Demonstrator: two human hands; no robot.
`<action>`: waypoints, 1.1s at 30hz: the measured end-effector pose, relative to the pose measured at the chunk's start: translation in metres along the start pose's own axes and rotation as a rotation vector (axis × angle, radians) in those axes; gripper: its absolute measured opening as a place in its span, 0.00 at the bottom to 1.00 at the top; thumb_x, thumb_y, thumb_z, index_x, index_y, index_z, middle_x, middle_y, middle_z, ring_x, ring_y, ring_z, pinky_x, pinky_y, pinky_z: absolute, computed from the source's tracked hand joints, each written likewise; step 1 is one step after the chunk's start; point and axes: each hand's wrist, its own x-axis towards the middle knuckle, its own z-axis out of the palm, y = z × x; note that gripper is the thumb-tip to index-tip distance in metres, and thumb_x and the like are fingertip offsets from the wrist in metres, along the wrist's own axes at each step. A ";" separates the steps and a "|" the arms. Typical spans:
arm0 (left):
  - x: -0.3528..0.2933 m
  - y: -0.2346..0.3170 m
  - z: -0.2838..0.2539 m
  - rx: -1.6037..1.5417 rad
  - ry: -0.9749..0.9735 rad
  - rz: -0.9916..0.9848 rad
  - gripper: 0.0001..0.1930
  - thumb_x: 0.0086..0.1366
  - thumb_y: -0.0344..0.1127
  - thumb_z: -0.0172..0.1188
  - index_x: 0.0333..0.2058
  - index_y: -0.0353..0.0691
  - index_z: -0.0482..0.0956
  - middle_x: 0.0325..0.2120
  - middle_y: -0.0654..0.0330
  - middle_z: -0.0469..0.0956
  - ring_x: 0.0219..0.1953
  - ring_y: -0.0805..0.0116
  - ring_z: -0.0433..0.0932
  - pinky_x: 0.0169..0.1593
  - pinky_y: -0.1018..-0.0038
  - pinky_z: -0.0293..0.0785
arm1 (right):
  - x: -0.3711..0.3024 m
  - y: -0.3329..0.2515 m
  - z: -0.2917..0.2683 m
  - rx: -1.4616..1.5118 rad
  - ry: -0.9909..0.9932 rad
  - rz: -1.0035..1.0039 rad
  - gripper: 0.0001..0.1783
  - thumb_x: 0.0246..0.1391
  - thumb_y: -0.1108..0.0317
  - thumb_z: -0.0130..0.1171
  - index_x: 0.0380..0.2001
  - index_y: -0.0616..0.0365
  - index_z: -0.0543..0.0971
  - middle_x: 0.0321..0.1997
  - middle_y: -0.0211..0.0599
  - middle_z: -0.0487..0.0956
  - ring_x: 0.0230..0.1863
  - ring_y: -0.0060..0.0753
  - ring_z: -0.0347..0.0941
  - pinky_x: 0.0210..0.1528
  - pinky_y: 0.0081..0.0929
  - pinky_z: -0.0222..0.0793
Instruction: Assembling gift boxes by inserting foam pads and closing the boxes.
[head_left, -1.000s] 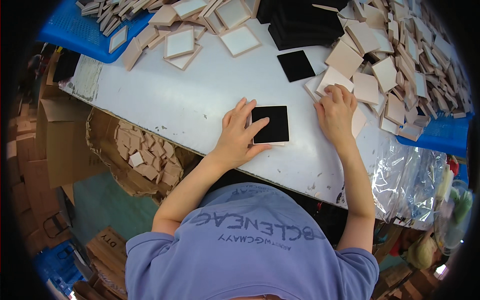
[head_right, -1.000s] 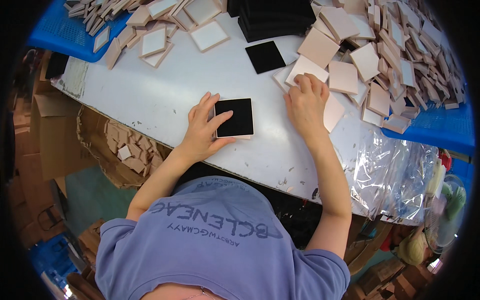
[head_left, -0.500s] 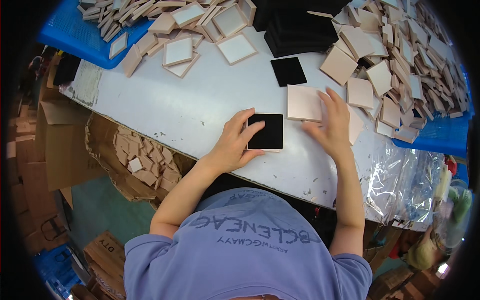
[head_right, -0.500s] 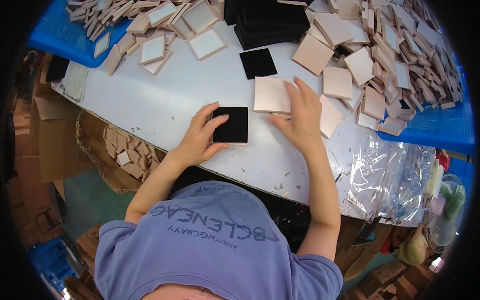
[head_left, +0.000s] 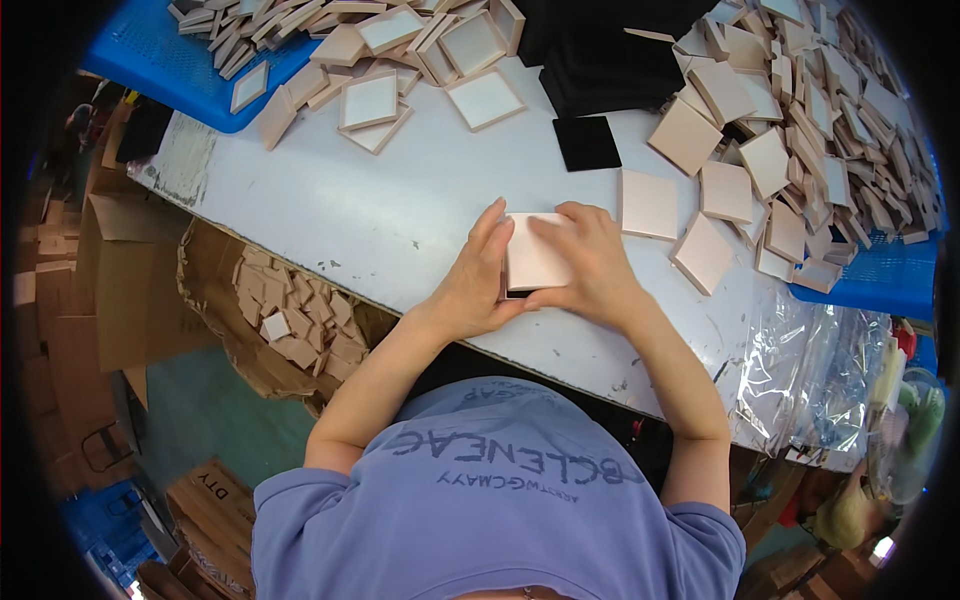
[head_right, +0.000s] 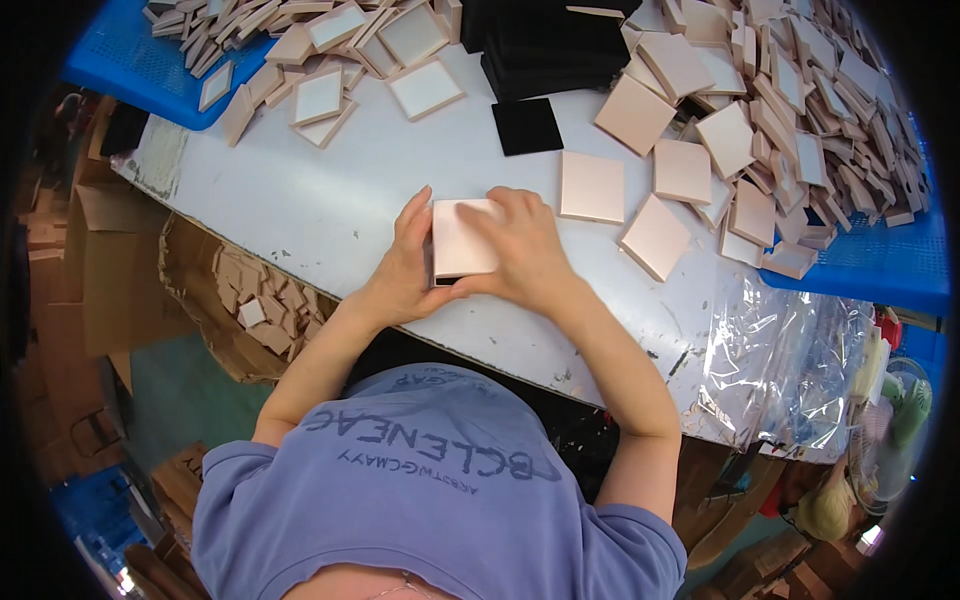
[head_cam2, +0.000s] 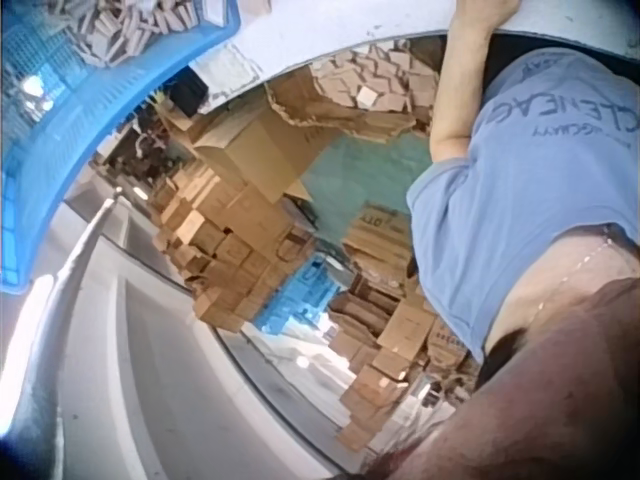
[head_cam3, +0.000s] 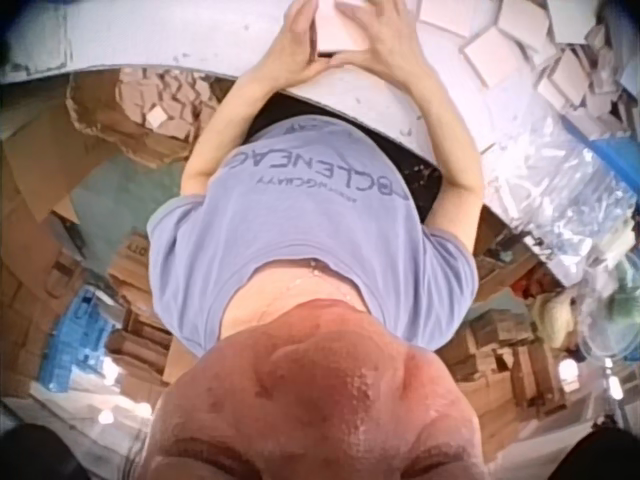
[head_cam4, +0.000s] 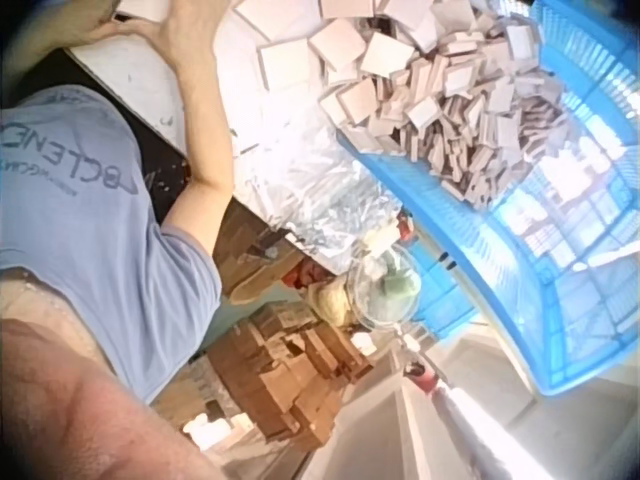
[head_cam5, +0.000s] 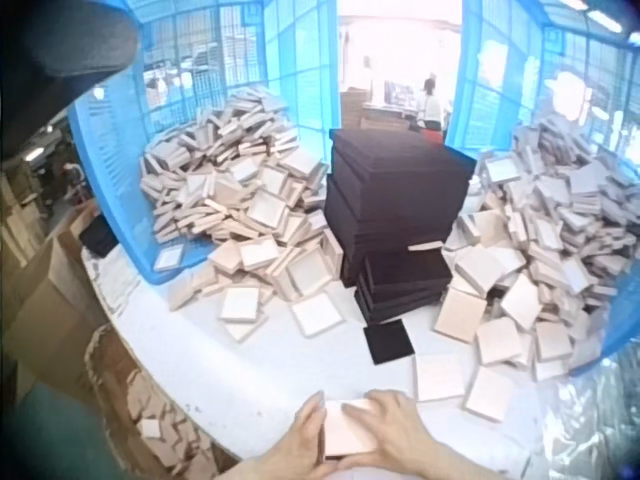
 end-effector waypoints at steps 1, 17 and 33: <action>0.000 -0.003 -0.002 0.033 -0.003 0.025 0.52 0.43 0.37 0.71 0.61 0.39 0.44 0.58 0.35 0.48 0.59 0.37 0.53 0.59 0.56 0.58 | -0.001 -0.004 -0.001 0.001 -0.001 0.002 0.45 0.24 0.45 0.71 0.50 0.50 0.72 0.51 0.48 0.65 0.51 0.51 0.60 0.52 0.43 0.56; 0.004 0.016 -0.011 0.201 -0.203 -0.065 0.40 0.48 0.40 0.66 0.58 0.34 0.57 0.59 0.40 0.52 0.57 0.48 0.60 0.57 0.59 0.56 | -0.017 -0.014 -0.002 -0.156 -0.129 -0.007 0.40 0.34 0.47 0.67 0.54 0.46 0.69 0.57 0.52 0.60 0.57 0.55 0.55 0.55 0.47 0.53; 0.064 -0.032 -0.052 0.104 0.023 -0.108 0.28 0.55 0.42 0.60 0.53 0.40 0.65 0.56 0.46 0.58 0.58 0.44 0.55 0.57 0.51 0.50 | 0.012 0.021 -0.031 -0.060 0.257 0.099 0.26 0.45 0.60 0.62 0.48 0.56 0.71 0.51 0.43 0.69 0.57 0.46 0.61 0.58 0.43 0.49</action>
